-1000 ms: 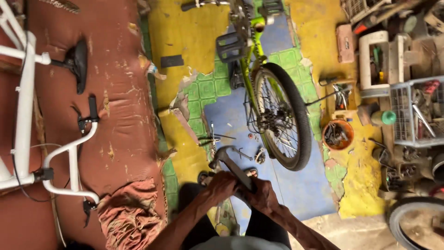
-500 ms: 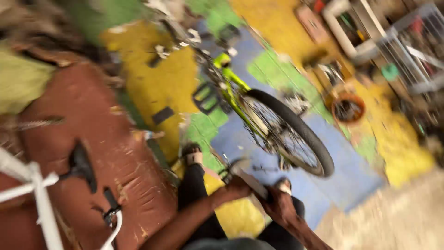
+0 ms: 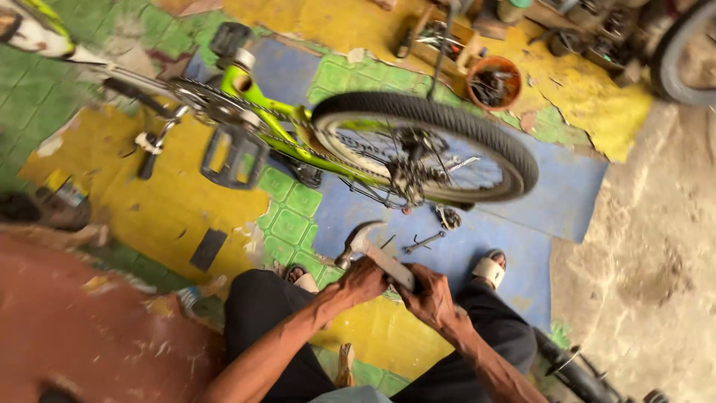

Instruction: The person works on a bicycle's rear wheel and chain area. They use a hammer and wrench to adjust components near the rear hub, then rotate the wheel to check the chain movement.

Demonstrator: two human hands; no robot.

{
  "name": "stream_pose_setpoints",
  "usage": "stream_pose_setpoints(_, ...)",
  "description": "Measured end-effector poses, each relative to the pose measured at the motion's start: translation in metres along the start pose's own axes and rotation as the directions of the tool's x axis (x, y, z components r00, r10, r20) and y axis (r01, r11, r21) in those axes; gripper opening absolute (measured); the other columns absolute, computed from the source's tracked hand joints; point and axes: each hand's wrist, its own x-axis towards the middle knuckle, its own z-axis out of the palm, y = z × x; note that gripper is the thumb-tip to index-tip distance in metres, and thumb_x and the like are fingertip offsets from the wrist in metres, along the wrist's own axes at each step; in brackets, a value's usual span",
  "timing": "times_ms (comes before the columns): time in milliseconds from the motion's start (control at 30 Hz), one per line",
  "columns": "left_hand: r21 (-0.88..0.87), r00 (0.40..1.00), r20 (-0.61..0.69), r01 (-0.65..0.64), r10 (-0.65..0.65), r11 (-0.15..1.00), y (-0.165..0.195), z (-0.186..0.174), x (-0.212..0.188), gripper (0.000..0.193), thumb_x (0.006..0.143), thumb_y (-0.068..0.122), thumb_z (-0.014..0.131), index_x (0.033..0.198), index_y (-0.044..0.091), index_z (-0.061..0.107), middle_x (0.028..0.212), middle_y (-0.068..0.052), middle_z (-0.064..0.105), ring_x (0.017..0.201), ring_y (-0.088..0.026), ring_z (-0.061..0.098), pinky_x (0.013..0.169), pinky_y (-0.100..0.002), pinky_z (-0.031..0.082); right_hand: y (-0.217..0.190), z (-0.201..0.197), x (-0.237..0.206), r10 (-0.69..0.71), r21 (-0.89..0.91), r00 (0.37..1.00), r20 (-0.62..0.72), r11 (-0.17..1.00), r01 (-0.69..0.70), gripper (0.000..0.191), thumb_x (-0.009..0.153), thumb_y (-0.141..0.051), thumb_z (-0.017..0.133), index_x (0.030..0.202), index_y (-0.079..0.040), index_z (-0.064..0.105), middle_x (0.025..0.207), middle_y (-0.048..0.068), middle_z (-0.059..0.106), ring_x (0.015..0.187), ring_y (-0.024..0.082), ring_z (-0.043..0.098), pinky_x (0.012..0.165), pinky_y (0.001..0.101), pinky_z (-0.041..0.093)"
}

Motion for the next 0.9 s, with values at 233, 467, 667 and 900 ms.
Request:
stream_pose_setpoints(233,0.065,0.984,0.057,-0.173,0.170,0.983,-0.035,0.038,-0.018,0.018,0.085,0.007,0.060,0.098,0.006,0.072,0.097,-0.023,0.072,0.093,-0.044,0.069,0.078,-0.051,0.054,0.053,0.065,-0.075,0.196,0.045,0.952,-0.235,0.981,-0.191,0.029,0.085,-0.024,0.085,0.093,0.000,0.072,0.060,0.012,0.062,0.054,0.012,0.058,0.050,0.0324,0.049)
stream_pose_setpoints(467,0.152,0.989,0.024,-0.149,0.147,0.977,0.033,0.032,-0.048,0.012,0.091,0.011,0.059,0.099,0.005,0.067,0.087,-0.023,0.070,0.086,-0.047,0.066,0.071,-0.054,0.052,0.043,0.072,-0.116,0.021,0.211,0.872,-0.488,0.973,0.095,0.026,0.092,-0.021,0.083,0.103,0.001,0.073,0.076,0.002,0.067,0.071,0.006,0.056,0.060,0.0275,0.049)
stream_pose_setpoints(667,0.115,0.997,0.041,-0.072,0.067,0.991,0.040,0.051,-0.030,0.008,0.093,0.009,0.063,0.100,0.006,0.064,0.080,-0.021,0.072,0.072,-0.038,0.071,0.067,-0.049,0.052,0.044,0.050,-0.122,0.272,0.441,0.840,-0.470,0.897,-0.044,0.029,0.092,-0.025,0.079,0.106,0.000,0.074,0.069,0.000,0.065,0.050,0.004,0.049,0.042,0.0237,0.038)
stream_pose_setpoints(900,0.219,0.981,0.057,-0.195,0.187,0.956,0.009,0.068,0.021,0.022,0.087,-0.006,0.055,0.105,0.004,0.061,0.083,-0.018,0.065,0.076,-0.033,0.062,0.066,-0.047,0.050,0.046,0.040,-0.097,0.360,0.491,0.805,-0.472,0.866,-0.098,0.031,0.091,-0.028,0.078,0.103,0.001,0.073,0.069,0.001,0.069,0.046,0.006,0.052,0.039,0.0255,0.040)
